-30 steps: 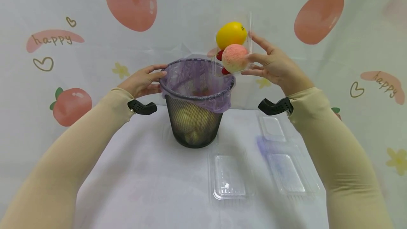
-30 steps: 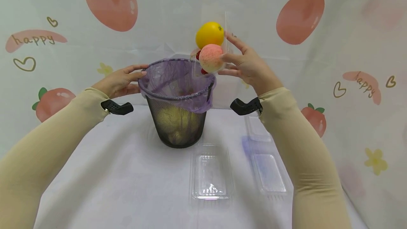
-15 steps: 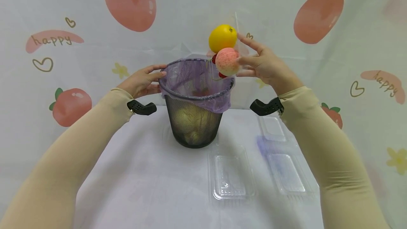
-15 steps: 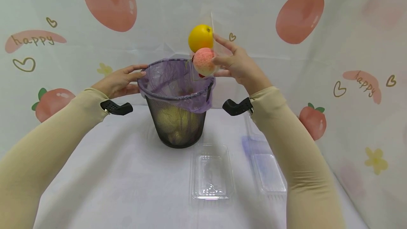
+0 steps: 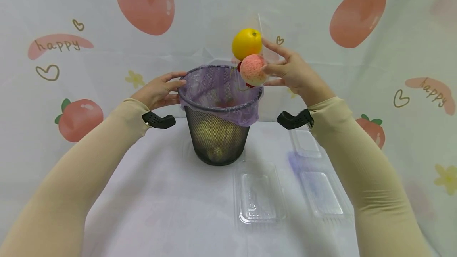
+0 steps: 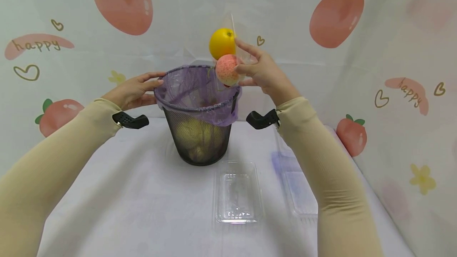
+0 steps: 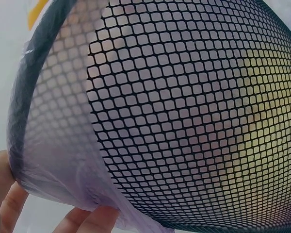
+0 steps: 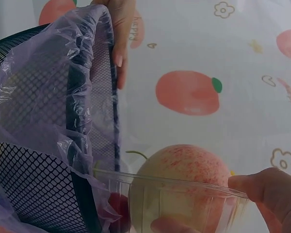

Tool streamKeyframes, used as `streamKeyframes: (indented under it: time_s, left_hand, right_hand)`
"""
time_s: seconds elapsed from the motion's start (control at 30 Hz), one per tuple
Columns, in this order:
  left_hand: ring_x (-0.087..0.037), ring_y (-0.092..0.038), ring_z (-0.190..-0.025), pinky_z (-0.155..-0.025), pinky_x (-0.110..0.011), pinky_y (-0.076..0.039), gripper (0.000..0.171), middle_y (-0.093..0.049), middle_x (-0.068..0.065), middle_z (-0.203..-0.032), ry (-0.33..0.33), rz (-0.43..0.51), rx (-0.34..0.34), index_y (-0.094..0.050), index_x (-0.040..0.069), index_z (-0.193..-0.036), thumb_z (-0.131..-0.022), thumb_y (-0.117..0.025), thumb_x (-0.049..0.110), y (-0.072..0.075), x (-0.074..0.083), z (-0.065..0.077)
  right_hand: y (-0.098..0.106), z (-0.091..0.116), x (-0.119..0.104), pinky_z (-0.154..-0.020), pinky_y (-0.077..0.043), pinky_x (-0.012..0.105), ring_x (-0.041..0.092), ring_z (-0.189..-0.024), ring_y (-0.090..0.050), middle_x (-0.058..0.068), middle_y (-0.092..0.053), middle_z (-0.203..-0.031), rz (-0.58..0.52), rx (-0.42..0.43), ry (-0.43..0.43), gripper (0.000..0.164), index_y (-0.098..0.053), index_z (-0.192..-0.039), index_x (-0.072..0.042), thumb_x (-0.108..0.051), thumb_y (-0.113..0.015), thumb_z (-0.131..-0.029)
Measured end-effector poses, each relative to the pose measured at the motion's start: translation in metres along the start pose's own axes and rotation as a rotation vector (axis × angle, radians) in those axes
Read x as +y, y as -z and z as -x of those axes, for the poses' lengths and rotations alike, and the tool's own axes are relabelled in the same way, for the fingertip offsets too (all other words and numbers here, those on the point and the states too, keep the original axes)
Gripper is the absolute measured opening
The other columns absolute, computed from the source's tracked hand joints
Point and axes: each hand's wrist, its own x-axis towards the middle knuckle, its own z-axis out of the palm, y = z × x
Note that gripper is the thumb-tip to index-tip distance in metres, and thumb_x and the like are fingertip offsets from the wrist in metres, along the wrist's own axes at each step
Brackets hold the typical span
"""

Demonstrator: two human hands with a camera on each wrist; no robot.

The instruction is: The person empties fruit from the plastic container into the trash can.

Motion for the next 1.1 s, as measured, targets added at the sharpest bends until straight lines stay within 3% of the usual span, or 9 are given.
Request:
streamKeyframes:
  time_s: [0.3,0.8,1.0,1.1]
  left_hand:
    - [-0.015,-0.061,-0.107,-0.08,-0.021,-0.054,0.06,-0.04,-0.008,-0.136,-0.001,0.003,-0.001,-0.031,0.032,-0.152,-0.097,-0.056,0.035,0.0001,-0.0004,-0.0009]
    - [-0.018,-0.059,-0.111,-0.079,-0.021,-0.054,0.06,-0.041,-0.009,-0.136,-0.008,0.008,0.0,-0.03,0.032,-0.152,-0.098,-0.056,0.034,0.0013,-0.0019,-0.0039]
    - [-0.019,-0.057,-0.113,-0.079,-0.021,-0.054,0.059,-0.042,-0.008,-0.134,-0.002,0.002,0.005,-0.031,0.032,-0.151,-0.097,-0.056,0.035,0.0003,-0.0012,-0.0032]
    - [-0.02,-0.056,-0.116,-0.08,-0.021,-0.054,0.059,-0.042,-0.007,-0.133,0.002,0.001,0.008,-0.032,0.033,-0.151,-0.097,-0.056,0.035,-0.0003,-0.0009,-0.0031]
  right_hand:
    - [-0.0027,-0.0012,0.0005,-0.076,-0.058,0.033,0.018,-0.099,-0.06,0.015,-0.049,-0.107,0.05,-0.009,0.042,0.072,-0.038,-0.148,-0.039,0.004,-0.058,-0.093]
    - [-0.0061,0.0003,-0.0023,-0.087,-0.053,0.042,0.019,-0.098,-0.06,0.012,-0.049,-0.095,0.083,0.019,0.027,0.072,-0.04,-0.146,-0.041,0.003,-0.06,-0.092]
    - [-0.0072,-0.0004,-0.0033,-0.088,-0.052,0.043,0.023,-0.113,-0.056,0.014,-0.05,-0.109,0.09,0.012,0.029,0.071,-0.04,-0.145,-0.041,0.002,-0.06,-0.093]
    - [-0.0069,-0.0006,-0.0036,-0.086,-0.051,0.042,0.021,-0.108,-0.058,0.014,-0.048,-0.113,0.085,0.012,0.029,0.071,-0.041,-0.146,-0.04,0.003,-0.06,-0.092]
